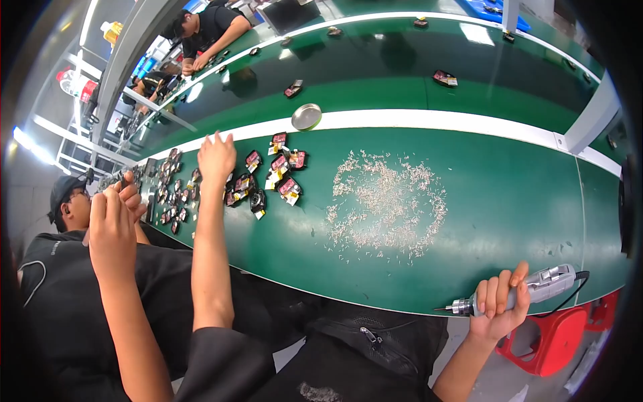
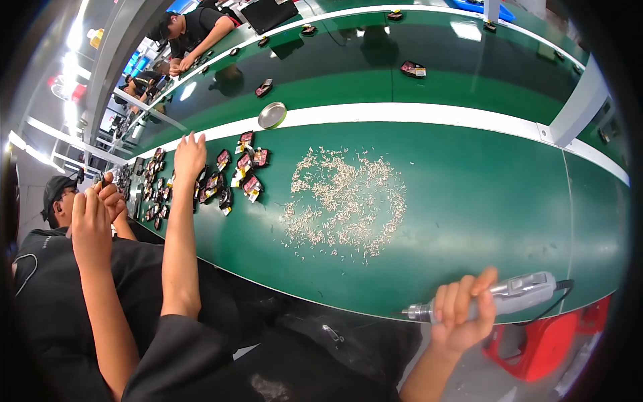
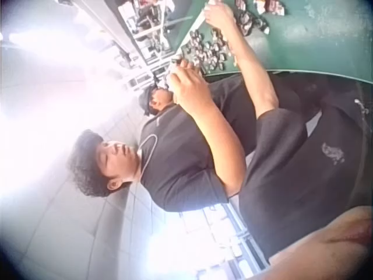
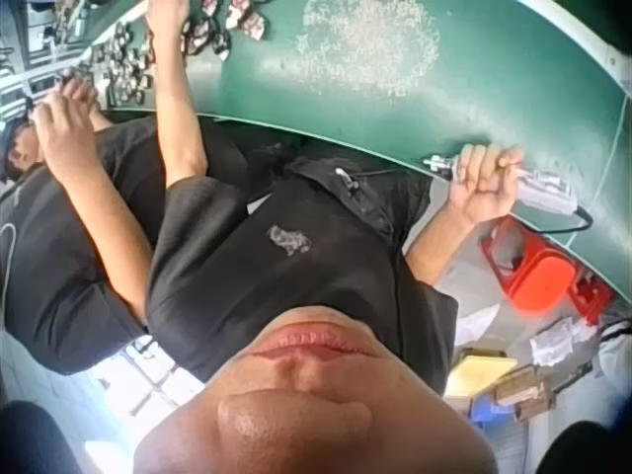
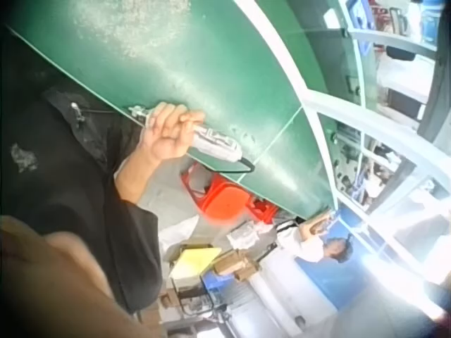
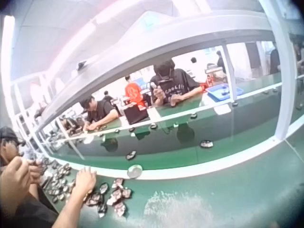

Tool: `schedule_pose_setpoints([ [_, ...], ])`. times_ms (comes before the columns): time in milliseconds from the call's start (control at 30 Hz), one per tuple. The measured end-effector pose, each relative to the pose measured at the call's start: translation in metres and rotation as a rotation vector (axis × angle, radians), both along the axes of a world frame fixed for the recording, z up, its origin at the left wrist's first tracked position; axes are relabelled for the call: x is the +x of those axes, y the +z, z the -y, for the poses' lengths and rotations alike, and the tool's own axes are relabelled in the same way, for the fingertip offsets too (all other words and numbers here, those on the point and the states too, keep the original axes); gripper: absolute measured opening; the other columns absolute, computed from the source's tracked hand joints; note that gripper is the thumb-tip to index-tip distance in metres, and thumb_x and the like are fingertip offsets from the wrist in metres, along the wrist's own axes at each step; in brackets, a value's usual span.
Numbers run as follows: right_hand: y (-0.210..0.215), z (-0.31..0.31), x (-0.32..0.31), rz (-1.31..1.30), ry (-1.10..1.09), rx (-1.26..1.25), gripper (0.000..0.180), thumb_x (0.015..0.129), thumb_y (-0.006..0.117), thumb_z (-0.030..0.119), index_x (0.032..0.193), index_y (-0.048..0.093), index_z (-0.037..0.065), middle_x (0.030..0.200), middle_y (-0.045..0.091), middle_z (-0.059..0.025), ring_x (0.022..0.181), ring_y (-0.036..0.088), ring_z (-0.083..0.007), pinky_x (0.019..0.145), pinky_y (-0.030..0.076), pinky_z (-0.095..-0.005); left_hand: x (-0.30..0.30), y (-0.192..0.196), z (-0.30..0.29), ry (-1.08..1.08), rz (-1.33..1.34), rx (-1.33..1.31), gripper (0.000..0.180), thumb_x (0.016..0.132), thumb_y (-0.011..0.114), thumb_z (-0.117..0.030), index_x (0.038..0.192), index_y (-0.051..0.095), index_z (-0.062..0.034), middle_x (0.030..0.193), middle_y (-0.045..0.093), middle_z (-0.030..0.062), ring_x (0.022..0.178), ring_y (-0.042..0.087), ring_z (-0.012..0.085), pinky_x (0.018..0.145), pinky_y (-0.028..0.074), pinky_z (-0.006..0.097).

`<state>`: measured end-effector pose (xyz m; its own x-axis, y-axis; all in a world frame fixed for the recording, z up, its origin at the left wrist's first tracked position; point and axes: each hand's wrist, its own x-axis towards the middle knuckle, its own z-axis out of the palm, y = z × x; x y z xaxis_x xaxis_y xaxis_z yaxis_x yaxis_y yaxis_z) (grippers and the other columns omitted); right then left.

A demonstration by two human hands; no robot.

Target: Assembling small electronic components using a power screwdriver on a production line.

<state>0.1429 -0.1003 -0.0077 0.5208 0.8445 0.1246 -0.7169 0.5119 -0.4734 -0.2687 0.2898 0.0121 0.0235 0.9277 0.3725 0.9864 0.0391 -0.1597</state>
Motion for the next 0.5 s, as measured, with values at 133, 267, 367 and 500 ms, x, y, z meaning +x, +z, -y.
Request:
schedule_pose_setpoints([
  [133,-0.003,0.003,0.006,-0.039,-0.020,-0.015,0.012,0.095,0.044,0.016,0.088,0.041,0.006,0.050,0.035,0.0001,0.037,0.030,-0.0090,0.041,0.034,-0.0265,0.119,0.013,0.063,-0.305,-0.048,-0.009,0.051,0.096,0.042,-0.037,0.126,0.051,0.0026,0.130,0.048,0.0284,0.123,0.044,0.0425,0.104,0.034,0.049],
  [267,0.000,-0.002,-0.002,-0.058,-0.005,0.012,0.011,0.095,0.044,0.015,0.089,0.042,0.006,0.051,0.035,0.0000,0.038,0.031,-0.0091,0.041,0.034,-0.0265,0.137,-0.006,0.130,-0.364,0.029,-0.068,0.051,0.095,0.044,-0.037,0.133,0.045,-0.0035,0.143,0.040,0.0170,0.134,0.033,0.0338,0.107,0.025,0.057],
  [367,-0.001,0.000,-0.001,-0.071,0.005,0.013,0.011,0.094,0.043,0.015,0.088,0.043,0.006,0.051,0.035,0.0001,0.038,0.031,-0.0090,0.041,0.034,-0.0265,0.107,-0.024,0.114,-0.406,0.042,0.003,0.045,0.094,0.047,-0.031,0.131,0.048,-0.0052,0.141,0.043,0.0117,0.133,0.036,0.0311,0.108,0.027,0.053],
  [500,-0.001,-0.002,0.002,-0.076,0.060,0.050,0.012,0.095,0.044,0.016,0.089,0.043,0.006,0.051,0.035,0.0009,0.039,0.031,-0.0088,0.043,0.034,-0.0262,0.049,-0.024,0.100,-0.335,0.003,0.009,0.043,0.095,0.046,-0.028,0.131,0.048,-0.0054,0.142,0.043,0.0085,0.133,0.036,0.0295,0.110,0.025,0.049],
])
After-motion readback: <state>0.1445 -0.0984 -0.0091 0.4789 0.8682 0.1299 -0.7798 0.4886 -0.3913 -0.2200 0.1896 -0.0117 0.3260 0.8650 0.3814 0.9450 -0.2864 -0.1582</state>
